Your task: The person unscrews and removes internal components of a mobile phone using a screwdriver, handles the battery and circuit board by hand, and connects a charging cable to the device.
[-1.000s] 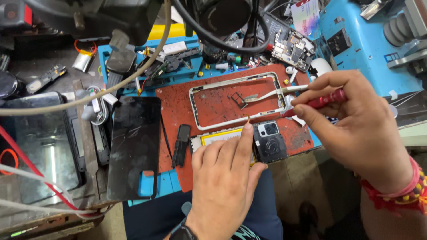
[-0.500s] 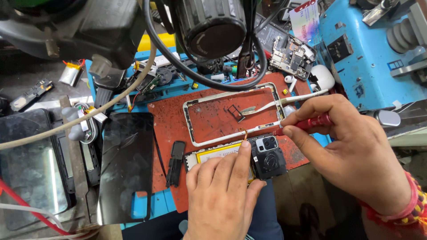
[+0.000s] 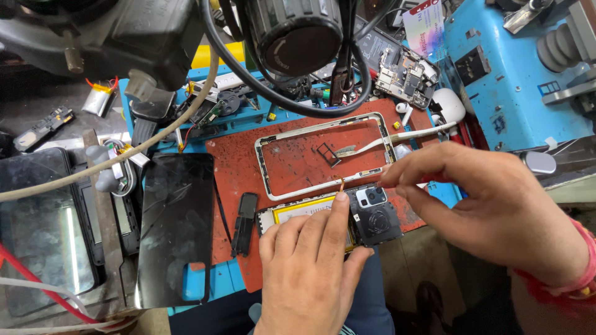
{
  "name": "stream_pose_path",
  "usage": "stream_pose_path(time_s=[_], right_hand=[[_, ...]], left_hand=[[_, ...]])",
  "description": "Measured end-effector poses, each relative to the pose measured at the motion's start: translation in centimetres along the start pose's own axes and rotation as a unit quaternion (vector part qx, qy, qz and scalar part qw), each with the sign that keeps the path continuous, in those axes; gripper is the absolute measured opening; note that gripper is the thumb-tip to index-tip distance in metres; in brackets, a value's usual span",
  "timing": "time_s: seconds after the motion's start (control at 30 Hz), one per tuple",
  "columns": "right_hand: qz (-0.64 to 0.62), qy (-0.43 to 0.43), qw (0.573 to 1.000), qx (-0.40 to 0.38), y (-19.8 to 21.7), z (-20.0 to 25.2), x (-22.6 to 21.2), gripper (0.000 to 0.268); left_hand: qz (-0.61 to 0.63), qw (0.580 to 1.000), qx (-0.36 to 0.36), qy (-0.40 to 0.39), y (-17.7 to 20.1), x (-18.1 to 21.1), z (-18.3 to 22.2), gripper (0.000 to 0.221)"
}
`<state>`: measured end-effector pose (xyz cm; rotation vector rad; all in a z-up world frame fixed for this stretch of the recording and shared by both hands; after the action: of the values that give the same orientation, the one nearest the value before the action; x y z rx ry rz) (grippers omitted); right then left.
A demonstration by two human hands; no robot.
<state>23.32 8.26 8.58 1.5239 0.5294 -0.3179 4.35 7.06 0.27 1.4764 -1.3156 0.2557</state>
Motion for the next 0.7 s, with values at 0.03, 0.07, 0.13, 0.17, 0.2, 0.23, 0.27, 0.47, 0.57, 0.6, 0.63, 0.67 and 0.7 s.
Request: stream_pose_path(time_s=[0.03,0.07,0.13,0.17,0.2,0.23,0.27,0.47,0.57,0.6,0.63,0.67,0.7], right_hand=[[0.006,-0.011,1.000,0.022,0.2,0.1,0.0,0.020],[0.012,-0.021,0.999,0.043,0.4,0.3,-0.1,0.021],[0.025,-0.036,0.997,0.066,0.7,0.4,-0.2,0.021],[0.032,-0.040,0.996,0.068,0.8,0.4,-0.1,0.020],[0.039,-0.044,0.996,0.071,0.9,0.4,0.0,0.019],[0.042,-0.042,0.996,0.073,0.9,0.5,0.1,0.020],[0.046,-0.039,0.995,0.076,0.8,0.5,0.1,0.020],[0.046,-0.055,0.994,0.085,0.6,0.7,0.5,0.020],[0.020,-0.049,0.994,0.100,0.8,0.9,0.4,0.028],[0.005,-0.045,0.993,0.107,0.9,1.1,0.4,0.032],[-0.021,-0.041,0.992,0.117,0.9,1.2,0.5,0.031],[-0.047,-0.037,0.990,0.126,1.0,1.4,0.6,0.030],[-0.073,-0.032,0.987,0.136,1.0,1.6,0.7,0.029]], left_hand=[[0.000,1.000,-0.002,0.002,0.0,0.0,0.0,0.083],[-0.002,1.000,0.001,-0.001,0.1,0.0,0.0,0.083],[-0.006,1.000,0.005,-0.009,0.2,0.1,0.1,0.082],[-0.008,1.000,0.005,-0.009,0.1,0.0,0.2,0.081],[-0.010,1.000,0.005,-0.010,0.1,0.0,0.2,0.079],[-0.012,1.000,0.005,-0.011,0.0,0.1,0.2,0.077],[-0.013,1.000,0.006,-0.012,0.0,0.1,0.2,0.074],[-0.018,1.000,-0.004,-0.006,0.0,0.2,0.2,0.063],[-0.017,1.000,-0.004,-0.007,-0.1,0.3,0.2,0.062],[-0.017,1.000,-0.004,-0.007,-0.2,0.3,0.2,0.062],[-0.016,1.000,-0.003,-0.008,-0.2,0.3,0.2,0.063],[-0.016,1.000,0.002,-0.011,-0.2,0.3,0.2,0.064],[-0.016,1.000,0.006,-0.015,-0.1,0.3,0.2,0.065]])
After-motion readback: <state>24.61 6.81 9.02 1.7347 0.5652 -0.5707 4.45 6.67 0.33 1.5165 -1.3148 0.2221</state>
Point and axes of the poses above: each hand's wrist, its own z-axis away from the middle knuckle, its own y-axis out of the back of the hand, x = y × z, the point moved 5 cm from there along -z, towards the middle knuckle, and after that the axes turned 9 degrees about z, right-handed, at the moved point
